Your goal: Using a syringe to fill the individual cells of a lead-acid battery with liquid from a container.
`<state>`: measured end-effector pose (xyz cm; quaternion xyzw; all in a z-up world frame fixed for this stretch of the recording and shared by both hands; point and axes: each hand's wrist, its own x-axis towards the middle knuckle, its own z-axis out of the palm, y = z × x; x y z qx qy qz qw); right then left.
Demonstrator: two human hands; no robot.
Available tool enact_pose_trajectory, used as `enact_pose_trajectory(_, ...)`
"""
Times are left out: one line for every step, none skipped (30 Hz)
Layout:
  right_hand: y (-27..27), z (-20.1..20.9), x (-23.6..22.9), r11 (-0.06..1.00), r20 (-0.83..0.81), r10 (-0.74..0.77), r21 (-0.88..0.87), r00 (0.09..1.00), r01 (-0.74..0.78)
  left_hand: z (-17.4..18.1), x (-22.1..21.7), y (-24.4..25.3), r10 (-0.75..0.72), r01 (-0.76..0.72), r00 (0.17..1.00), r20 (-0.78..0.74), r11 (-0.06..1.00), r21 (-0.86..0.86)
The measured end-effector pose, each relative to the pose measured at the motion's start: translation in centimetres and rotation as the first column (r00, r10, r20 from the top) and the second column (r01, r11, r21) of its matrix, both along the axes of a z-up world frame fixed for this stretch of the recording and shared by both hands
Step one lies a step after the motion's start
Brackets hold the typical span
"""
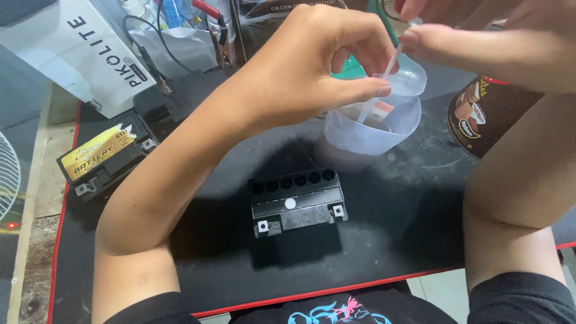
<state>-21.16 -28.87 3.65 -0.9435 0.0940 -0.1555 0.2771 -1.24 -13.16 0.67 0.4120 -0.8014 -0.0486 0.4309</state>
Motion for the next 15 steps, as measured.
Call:
enact_pose_trajectory(-0.4, -0.4, 0.2, 0.998, -0.032, -0.039, 0.042, 0.999, 0.040, 0.0, 0.0, -0.1, -0.008, 0.008, 1.000, -0.008, 1.000, 0.007)
enact_pose_trajectory(-0.8, -0.7, 0.3, 0.993, -0.065, -0.076, 0.083, 0.995, 0.081, 0.0, 0.0, -0.1, -0.016, 0.016, 1.000, -0.016, 1.000, 0.014)
enact_pose_trajectory(-0.9, -0.4, 0.5, 0.993, -0.064, -0.076, 0.082, 0.995, 0.081, 0.0, -0.1, -0.1, -0.016, 0.016, 1.000, -0.015, 1.000, 0.013)
enact_pose_trajectory(-1.0, 0.0, 0.6, 0.999, -0.097, -0.030, -0.020, 0.995, 0.029, 0.1, -0.1, 0.0, -0.007, 0.007, 1.000, -0.014, 1.000, 0.026)
enact_pose_trajectory(-1.1, 0.4, 0.6, 0.993, -0.136, 0.011, -0.117, 0.991, -0.027, 0.1, -0.2, 0.0, 0.002, -0.001, 1.000, -0.014, 0.999, 0.041)
enact_pose_trajectory(-0.6, 0.4, 0.3, 0.993, -0.137, 0.011, -0.116, 0.990, -0.027, 0.1, -0.2, 0.1, 0.001, -0.001, 1.000, -0.015, 0.999, 0.042)
enact_pose_trajectory(-0.1, 0.4, -0.1, 0.988, -0.117, -0.121, -0.107, 0.986, 0.108, 0.1, -0.2, 0.1, 0.002, -0.001, 1.000, -0.010, 0.999, 0.046)
enact_pose_trajectory(0.4, 0.5, -0.4, 0.966, -0.099, -0.250, -0.096, 0.963, 0.241, 0.2, -0.2, 0.1, 0.002, -0.002, 1.000, -0.004, 0.999, 0.049)
enact_pose_trajectory(0.0, 0.1, 0.3, 0.966, -0.099, -0.251, -0.095, 0.963, 0.242, 0.2, -0.3, 0.2, 0.002, -0.001, 1.000, -0.004, 0.999, 0.050)
enact_pose_trajectory(-0.3, -0.2, 1.0, 0.937, -0.187, -0.331, 0.047, 0.925, 0.345, 0.3, -0.4, 0.3, -0.008, 0.010, 1.000, -0.021, 0.998, 0.062)
enact_pose_trajectory(-0.6, -0.6, 1.7, 0.877, -0.286, -0.389, 0.178, 0.876, 0.447, 0.4, -0.5, 0.3, -0.018, 0.021, 0.999, -0.039, 0.997, 0.073)
enact_pose_trajectory(-0.6, -0.7, 1.5, 0.876, -0.286, -0.389, 0.178, 0.876, 0.448, 0.2, -0.5, 0.2, -0.019, 0.021, 0.999, -0.039, 0.997, 0.073)
enact_pose_trajectory(-0.6, -0.7, 1.2, 0.877, -0.250, -0.411, 0.153, 0.877, 0.455, 0.2, -0.4, 0.1, -0.023, 0.025, 0.999, -0.034, 0.998, 0.064)
enact_pose_trajectory(-0.6, -0.7, 1.0, 0.877, -0.214, -0.431, 0.129, 0.877, 0.462, 0.1, -0.4, 0.0, -0.027, 0.028, 0.999, -0.029, 0.998, 0.055)
enact_pose_trajectory(-0.9, -0.7, 1.8, 0.877, -0.214, -0.431, 0.129, 0.877, 0.462, 0.2, -0.4, 0.1, -0.027, 0.028, 0.999, -0.029, 0.998, 0.055)
